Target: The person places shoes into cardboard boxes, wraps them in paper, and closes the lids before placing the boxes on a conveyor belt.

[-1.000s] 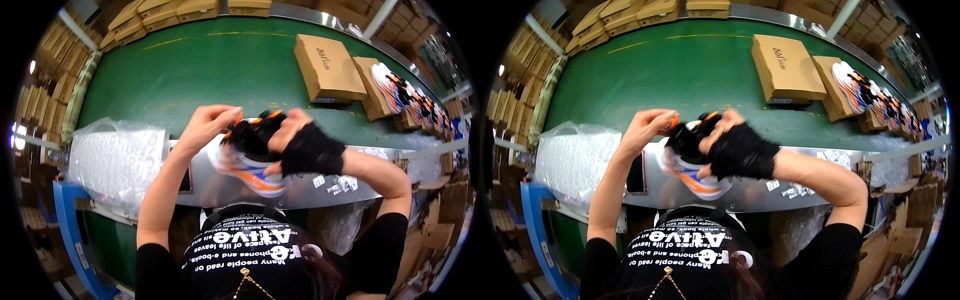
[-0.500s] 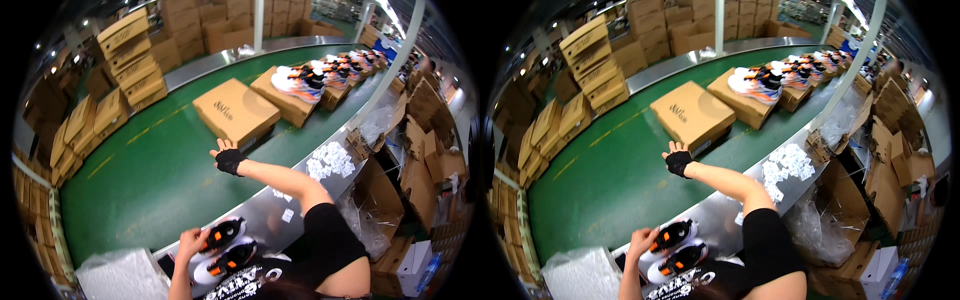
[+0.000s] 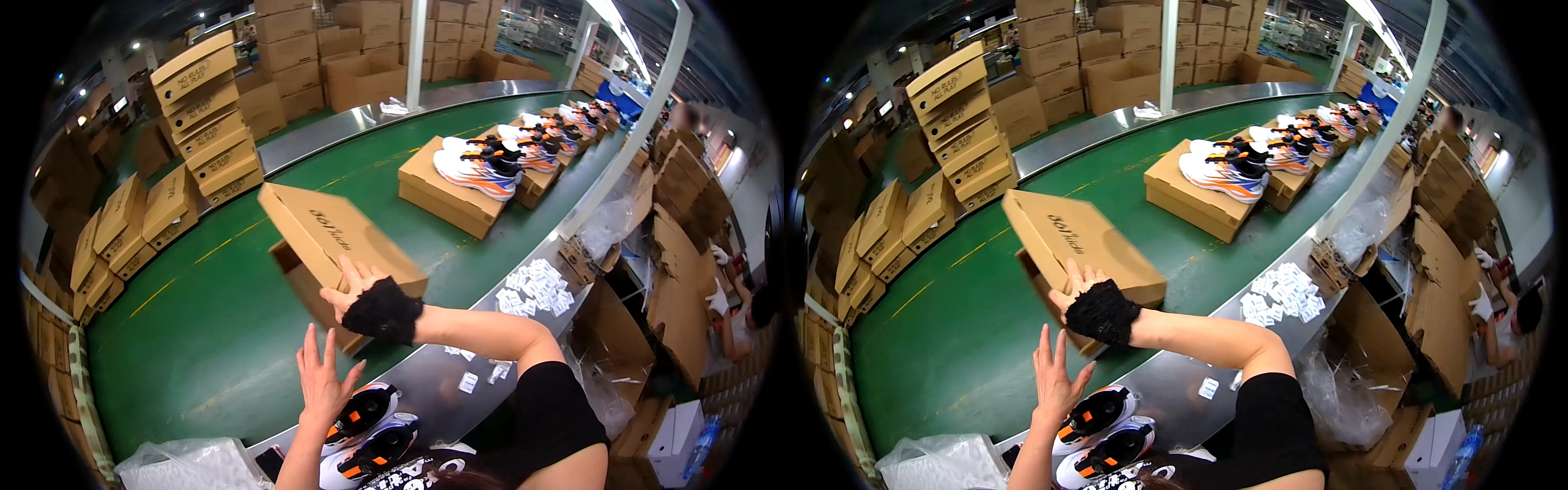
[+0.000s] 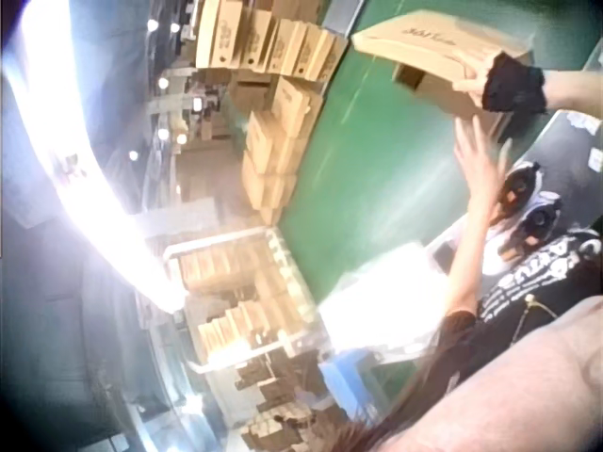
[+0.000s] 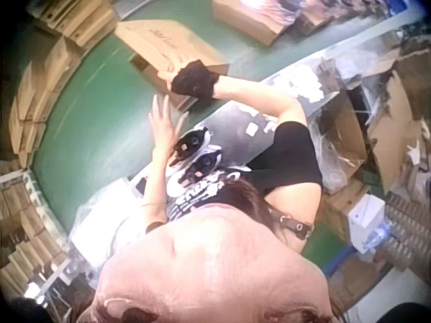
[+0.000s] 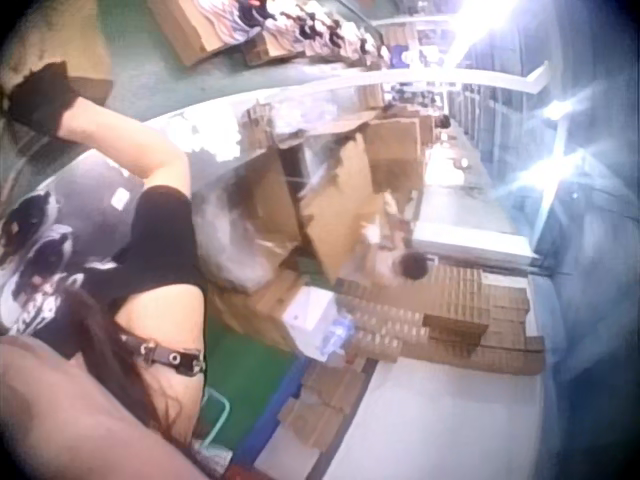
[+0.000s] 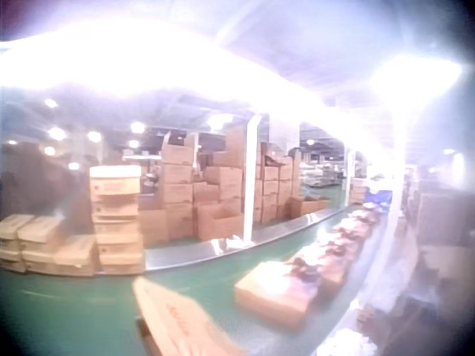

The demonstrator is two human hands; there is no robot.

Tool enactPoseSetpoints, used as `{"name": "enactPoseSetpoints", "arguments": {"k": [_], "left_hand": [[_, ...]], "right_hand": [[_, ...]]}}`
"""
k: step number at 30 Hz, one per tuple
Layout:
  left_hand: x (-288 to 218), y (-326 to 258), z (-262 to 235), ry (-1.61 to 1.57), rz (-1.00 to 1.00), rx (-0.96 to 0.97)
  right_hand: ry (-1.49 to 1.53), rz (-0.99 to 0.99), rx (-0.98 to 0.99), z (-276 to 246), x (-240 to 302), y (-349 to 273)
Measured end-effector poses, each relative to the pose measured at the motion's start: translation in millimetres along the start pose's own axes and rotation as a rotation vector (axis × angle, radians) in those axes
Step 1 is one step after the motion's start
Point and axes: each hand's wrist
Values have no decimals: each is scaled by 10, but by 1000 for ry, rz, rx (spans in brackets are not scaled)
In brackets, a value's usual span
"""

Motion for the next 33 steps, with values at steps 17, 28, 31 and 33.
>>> {"name": "enactPoseSetpoints", "arguments": {"k": [17,28,31,33], "left_hand": [[998,-1266,-176,-383,-425,-257],[2644,-4066,-491,413,-1062,10],[2811,-4426,-386,430,-1116,36],[2827,-4461,-279,389,-1025,-165]], "right_hand": [[-93,770,79,569,-137,-3120],[454,193,-525,214,328,-1714],[744,225,-171,305,707,-950],[683,263,45,505,913,-759]]}}
Point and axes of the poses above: each hand's wrist, its own y-axis towards the middle knuckle, its own z-axis out of the palm, x = y × z, and after that the axes turned 11 degrees about y, right-handed
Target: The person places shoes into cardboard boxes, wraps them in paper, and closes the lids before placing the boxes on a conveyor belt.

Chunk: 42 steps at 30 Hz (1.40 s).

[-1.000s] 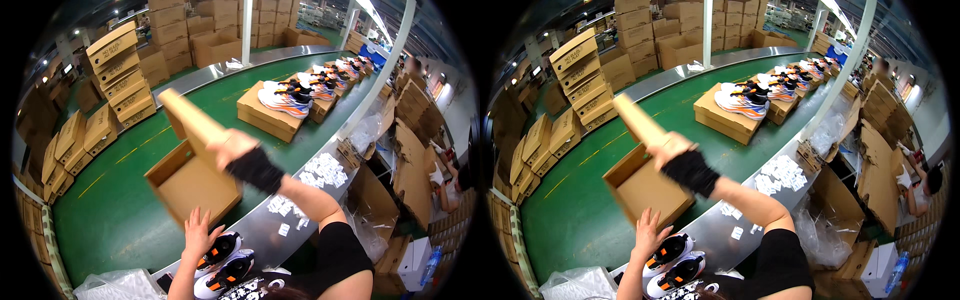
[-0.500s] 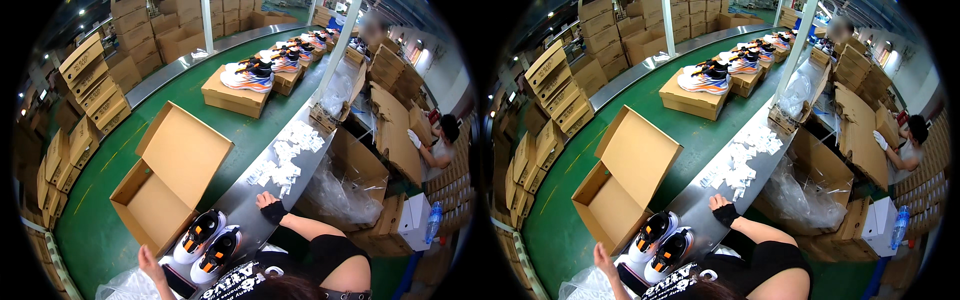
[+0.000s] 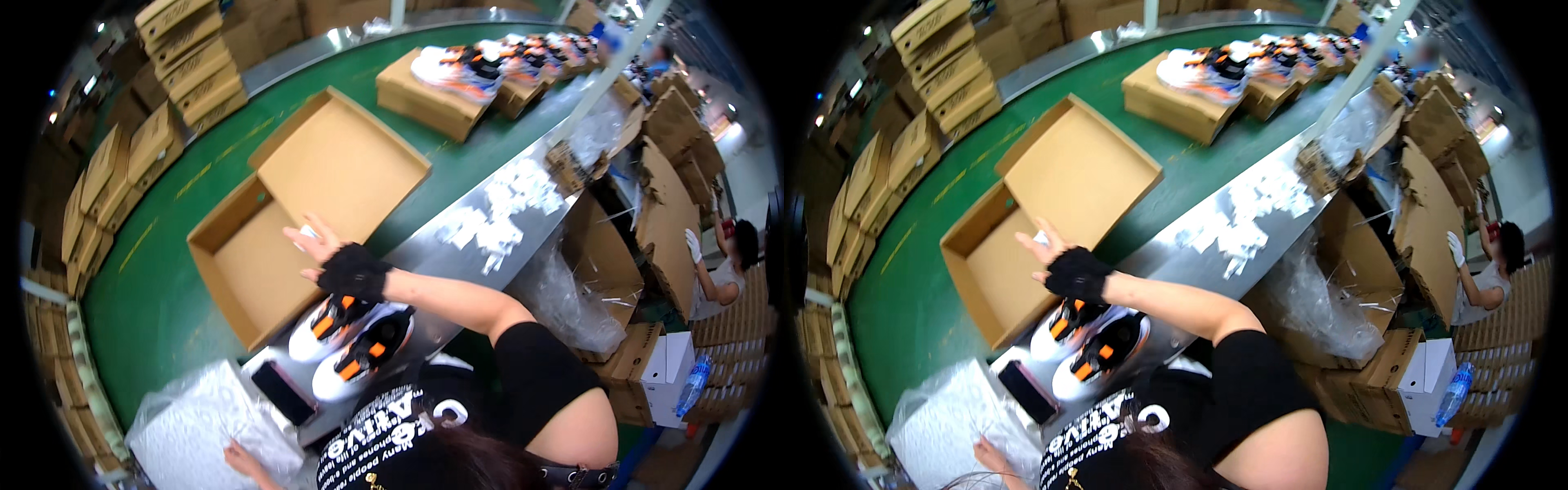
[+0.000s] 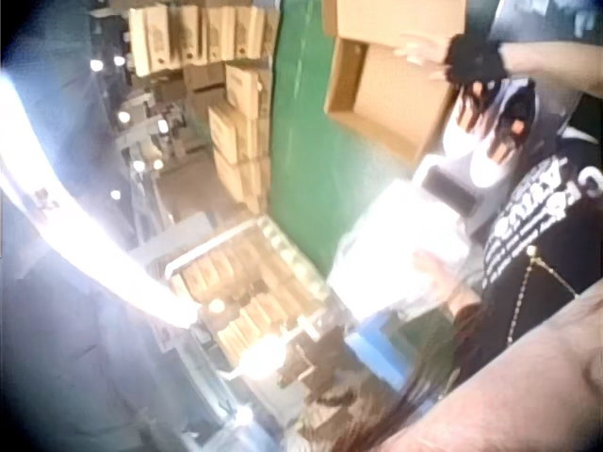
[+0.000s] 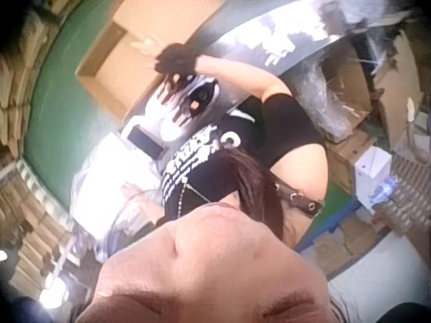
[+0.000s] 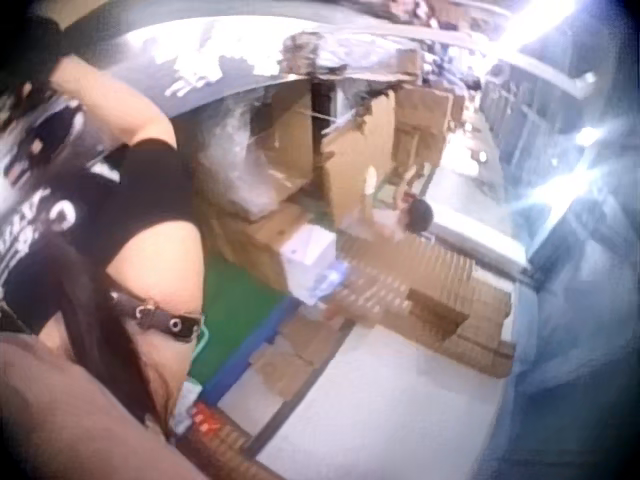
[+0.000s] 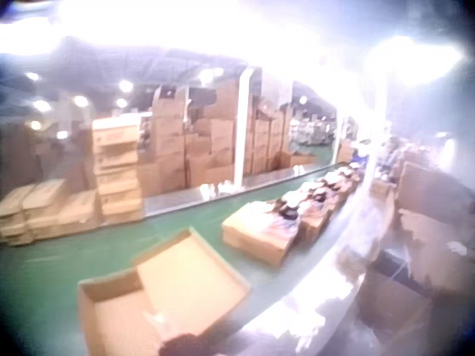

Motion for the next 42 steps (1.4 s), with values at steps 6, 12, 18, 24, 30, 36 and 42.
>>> {"name": "enactPoseSetpoints", "arguments": {"k": [6,12,18,24,30,36,42], "left_hand": [[239,179,-532,-21,23,-209],[-1623,729,-1754,-612,55,-222],[-3855,786,-1602,-1106,460,322],[-4154,885,-1219,-218,941,-102],[-3728,1058,-707,76,955,80],[-3081,1454,-278,172,394,-22],[-2693,1666,-393,-911,-465,381]], "right_hand": [[-172,54,471,1042,96,-14],[270,-205,444,1198,562,23],[517,-85,-1,1244,143,659],[20,-318,-713,-651,-510,1108],[-237,-56,-966,-1822,-1138,702],[-817,9,-885,-2530,-1420,269],[-966,-458,-400,-1539,-573,-104]]}}
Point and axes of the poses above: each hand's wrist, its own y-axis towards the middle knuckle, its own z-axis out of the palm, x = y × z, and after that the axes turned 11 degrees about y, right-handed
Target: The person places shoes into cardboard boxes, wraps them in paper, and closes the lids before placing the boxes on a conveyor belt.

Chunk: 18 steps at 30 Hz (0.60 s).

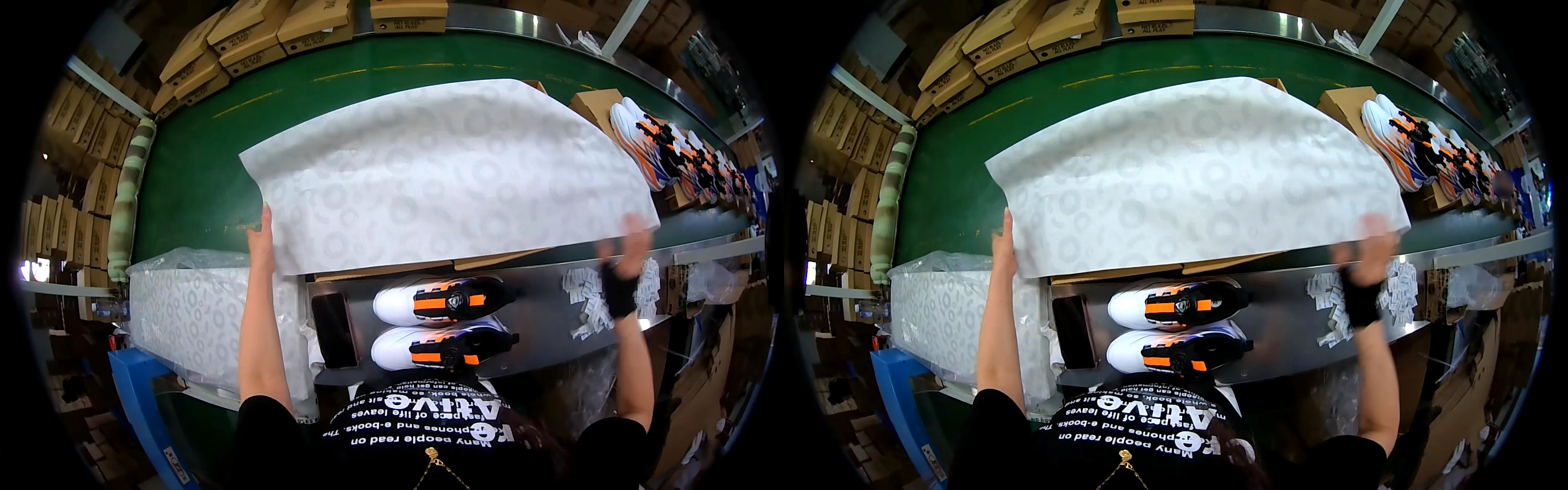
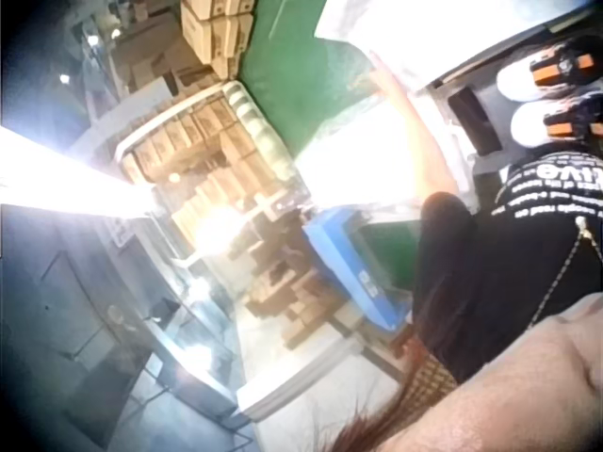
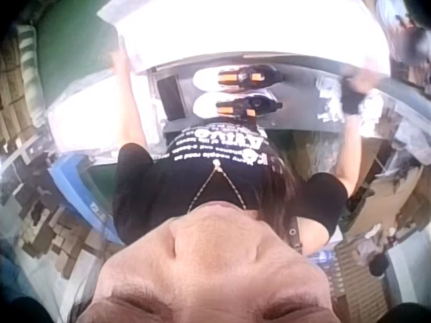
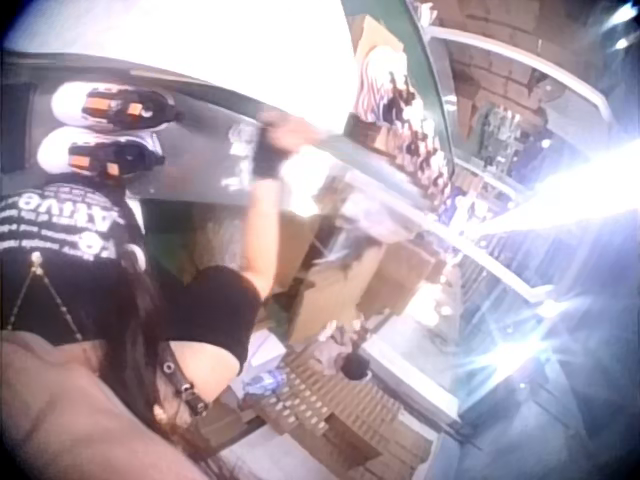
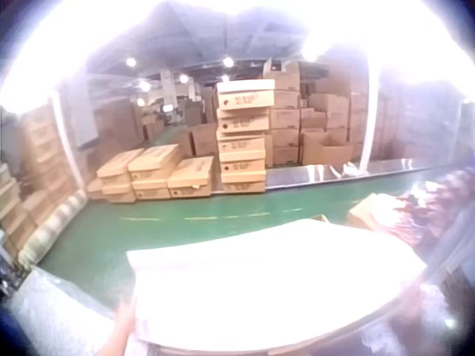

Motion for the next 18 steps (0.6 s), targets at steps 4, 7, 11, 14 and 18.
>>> {"name": "enactPoseSetpoints", "arguments": {"k": [4,7,11,14,18], "left_hand": [[435,168,282,-403,-163,445],[307,-156,655,-347,-182,511],[416,-226,657,-266,-42,422],[183,-311,393,-51,10,288],[236,-56,13,-136,265,144]], "right_hand": [[671,-311,1004,-5,1522,-544],[649,-419,708,111,1733,-901],[619,-350,1042,-18,1886,-303],[785,62,1028,88,1868,200],[1129,675,830,575,1719,827]]}}
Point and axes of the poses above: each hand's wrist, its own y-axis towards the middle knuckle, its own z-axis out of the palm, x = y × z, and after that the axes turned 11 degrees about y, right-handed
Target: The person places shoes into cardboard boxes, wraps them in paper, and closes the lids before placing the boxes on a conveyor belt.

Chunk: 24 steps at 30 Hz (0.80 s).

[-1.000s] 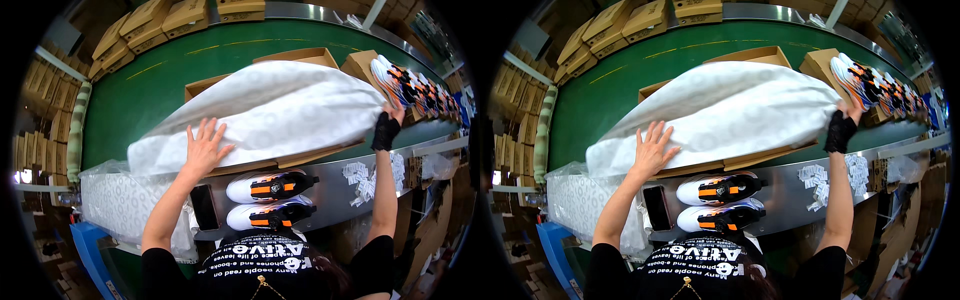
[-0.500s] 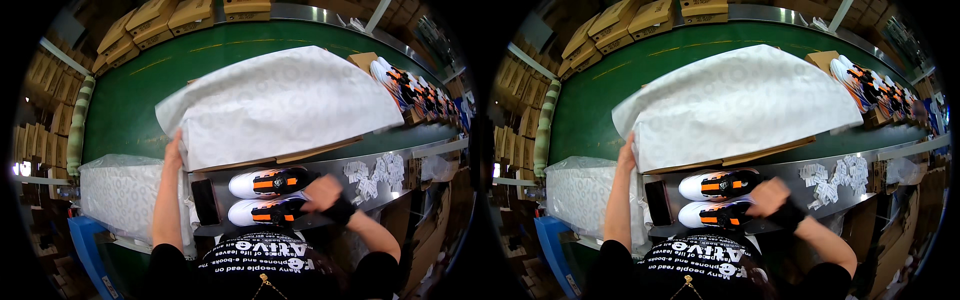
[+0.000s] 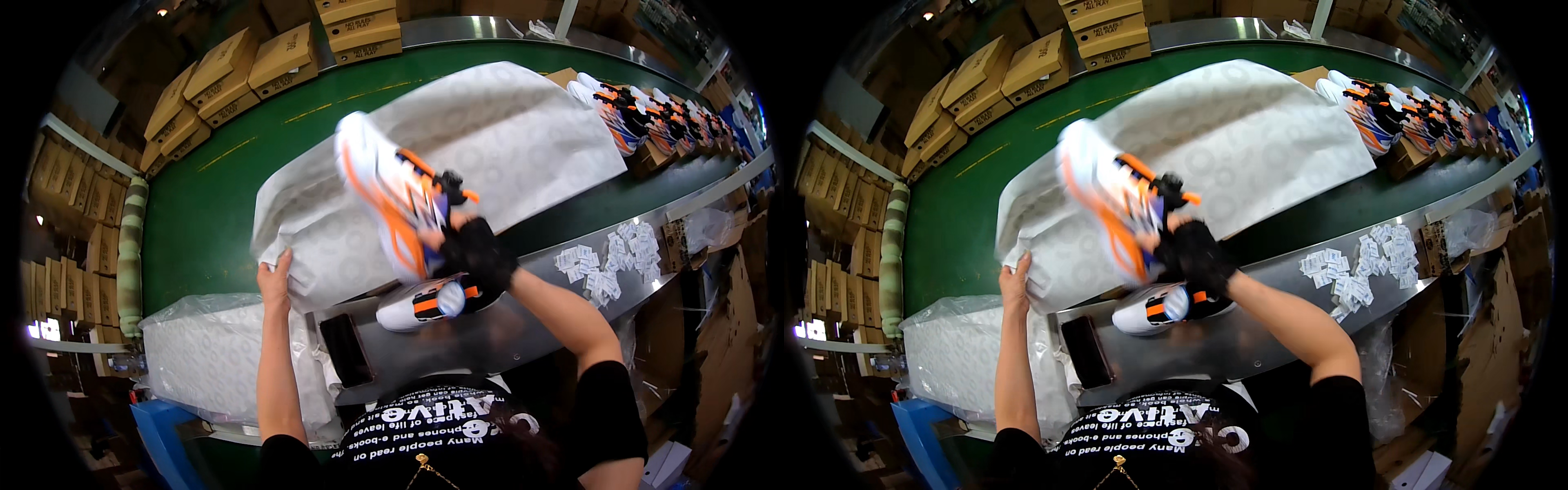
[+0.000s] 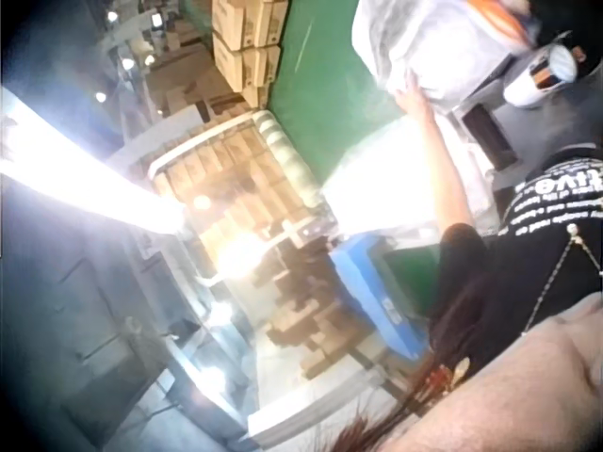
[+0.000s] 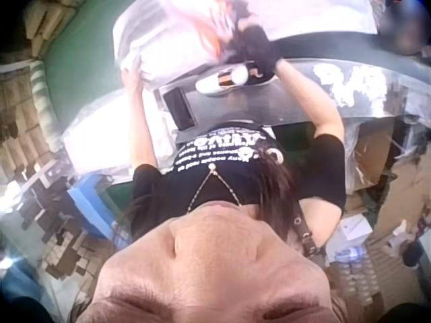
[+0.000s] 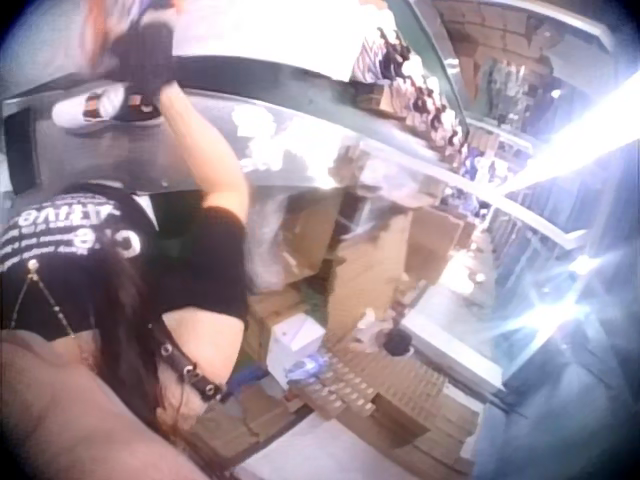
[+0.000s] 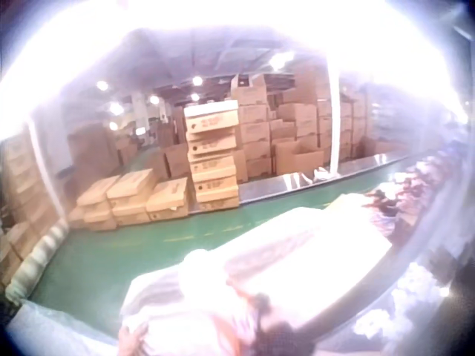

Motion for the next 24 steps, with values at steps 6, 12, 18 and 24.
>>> {"name": "enactPoseSetpoints", "arguments": {"k": [6,12,18,24], "left_hand": [[-950,-253,118,-293,-18,103],[-1388,-290,86,-255,189,185],[-1296,-394,1065,-259,124,580],[-96,99,1324,-52,329,527]], "right_hand": [[-246,-74,-284,750,-724,954],[-134,42,-124,794,-499,931],[-205,-125,-6,983,-919,1044],[-927,-153,-96,340,-524,606]]}}
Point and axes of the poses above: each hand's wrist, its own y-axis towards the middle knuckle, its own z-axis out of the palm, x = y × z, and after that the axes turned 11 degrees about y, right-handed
